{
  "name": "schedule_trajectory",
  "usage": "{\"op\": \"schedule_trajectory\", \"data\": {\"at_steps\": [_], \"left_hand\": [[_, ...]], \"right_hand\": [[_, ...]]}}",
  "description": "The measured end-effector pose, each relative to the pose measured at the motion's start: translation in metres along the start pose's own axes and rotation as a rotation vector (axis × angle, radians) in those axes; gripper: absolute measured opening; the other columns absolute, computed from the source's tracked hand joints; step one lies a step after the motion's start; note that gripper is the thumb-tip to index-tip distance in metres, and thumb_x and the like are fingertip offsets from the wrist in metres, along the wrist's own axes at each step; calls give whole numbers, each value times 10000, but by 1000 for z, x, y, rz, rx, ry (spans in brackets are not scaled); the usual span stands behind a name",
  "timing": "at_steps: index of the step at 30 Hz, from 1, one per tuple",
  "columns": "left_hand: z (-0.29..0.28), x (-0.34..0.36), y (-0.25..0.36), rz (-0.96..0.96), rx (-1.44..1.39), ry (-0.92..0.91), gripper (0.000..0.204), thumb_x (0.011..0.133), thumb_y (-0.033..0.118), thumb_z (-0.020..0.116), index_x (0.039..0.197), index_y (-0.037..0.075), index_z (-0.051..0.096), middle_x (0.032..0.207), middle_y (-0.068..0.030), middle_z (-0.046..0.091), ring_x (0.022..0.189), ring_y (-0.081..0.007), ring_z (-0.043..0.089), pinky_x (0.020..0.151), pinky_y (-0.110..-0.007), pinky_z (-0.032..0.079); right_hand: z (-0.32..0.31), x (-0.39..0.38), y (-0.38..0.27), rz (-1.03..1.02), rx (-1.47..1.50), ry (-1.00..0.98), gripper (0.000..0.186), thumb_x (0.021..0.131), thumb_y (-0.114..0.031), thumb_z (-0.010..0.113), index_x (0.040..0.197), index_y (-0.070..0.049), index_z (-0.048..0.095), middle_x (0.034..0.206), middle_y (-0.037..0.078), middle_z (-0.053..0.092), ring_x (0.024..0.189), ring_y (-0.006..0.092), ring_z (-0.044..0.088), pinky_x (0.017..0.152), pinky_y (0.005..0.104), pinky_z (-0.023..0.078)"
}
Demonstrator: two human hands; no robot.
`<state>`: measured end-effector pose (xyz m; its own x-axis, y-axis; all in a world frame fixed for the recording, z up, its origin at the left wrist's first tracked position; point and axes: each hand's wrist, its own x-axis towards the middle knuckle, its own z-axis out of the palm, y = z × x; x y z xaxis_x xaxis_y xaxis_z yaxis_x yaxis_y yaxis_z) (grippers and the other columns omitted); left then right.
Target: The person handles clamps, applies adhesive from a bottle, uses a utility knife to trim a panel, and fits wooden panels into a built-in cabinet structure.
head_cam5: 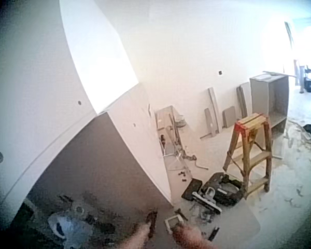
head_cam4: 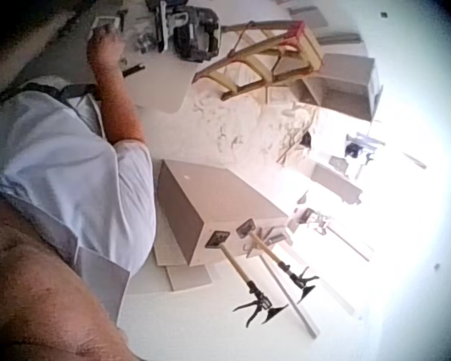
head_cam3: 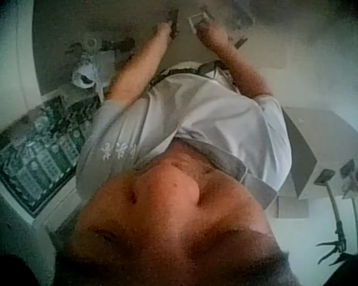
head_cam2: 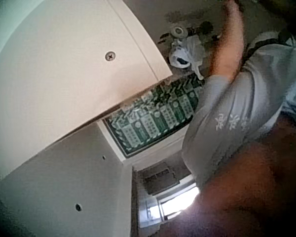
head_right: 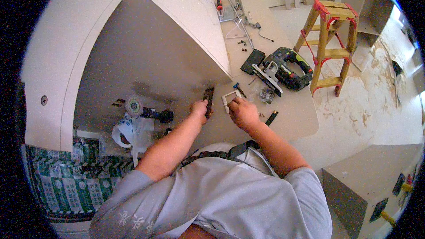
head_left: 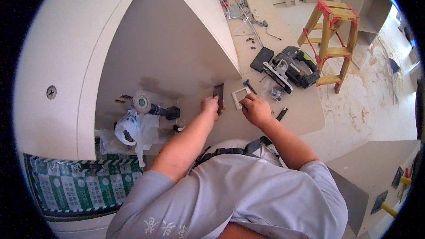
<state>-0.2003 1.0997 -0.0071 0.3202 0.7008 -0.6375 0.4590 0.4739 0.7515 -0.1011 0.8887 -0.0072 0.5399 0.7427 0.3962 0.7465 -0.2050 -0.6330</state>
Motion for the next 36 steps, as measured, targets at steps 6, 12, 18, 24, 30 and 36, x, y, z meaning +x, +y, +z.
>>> {"op": "schedule_trajectory", "data": {"at_steps": [6, 12, 18, 24, 30, 36], "left_hand": [[1, 1, -9, 48, -26, 15, 206, 1030, 202, 546, 1032, 12, 624, 849, -119, 680, 596, -268, 663, 462, -396, 509], [1, 0, -16, 83, 5, 22, 214, 1028, 191, 556, 1065, -8, 625, 852, -132, 670, 613, -263, 663, 460, -406, 525], [2, -3, -16, 58, -11, 67, 202, 1021, 175, 570, 1085, -9, 623, 858, -134, 670, 603, -269, 659, 450, -404, 525], [3, -1, -20, 82, -26, 80, 228, 1020, 180, 574, 1138, -11, 612, 878, -135, 670, 572, -277, 651, 432, -406, 516], [6, 2, -25, 101, -74, 100, 209, 1018, 168, 571, 1139, 5, 619, 857, -118, 676, 556, -271, 649, 414, -399, 497], [3, 2, -25, 89, -31, 70, 178, 1011, 170, 574, 1105, 24, 615, 867, -112, 662, 625, -269, 617, 496, -430, 526]], "right_hand": [[-3, 5, 6, -12, -74, -27, 128, 848, -153, 633, 961, -123, 684, 999, 86, 632, 938, 310, 647, 753, 436, 560], [-1, 29, 5, -70, -162, -87, 149, 853, -141, 613, 982, -108, 682, 1027, 94, 620, 995, 305, 637, 798, 429, 561], [12, 55, 6, -37, -201, -172, 159, 865, -161, 591, 971, -91, 686, 1011, 102, 622, 1026, 311, 634, 817, 442, 562], [27, 75, 12, -103, -371, -242, 147, 818, -159, 636, 945, -118, 699, 1027, 70, 630, 1054, 269, 626, 832, 417, 533], [47, 91, 11, -107, -569, -394, 193, 866, -205, 624, 997, -148, 754, 1109, 70, 656, 1095, 265, 603, 866, 417, 491], [61, 94, 12, -70, -566, -383, 177, 846, -217, 618, 910, -146, 767, 1056, 56, 665, 1064, 245, 619, 844, 396, 501]]}}
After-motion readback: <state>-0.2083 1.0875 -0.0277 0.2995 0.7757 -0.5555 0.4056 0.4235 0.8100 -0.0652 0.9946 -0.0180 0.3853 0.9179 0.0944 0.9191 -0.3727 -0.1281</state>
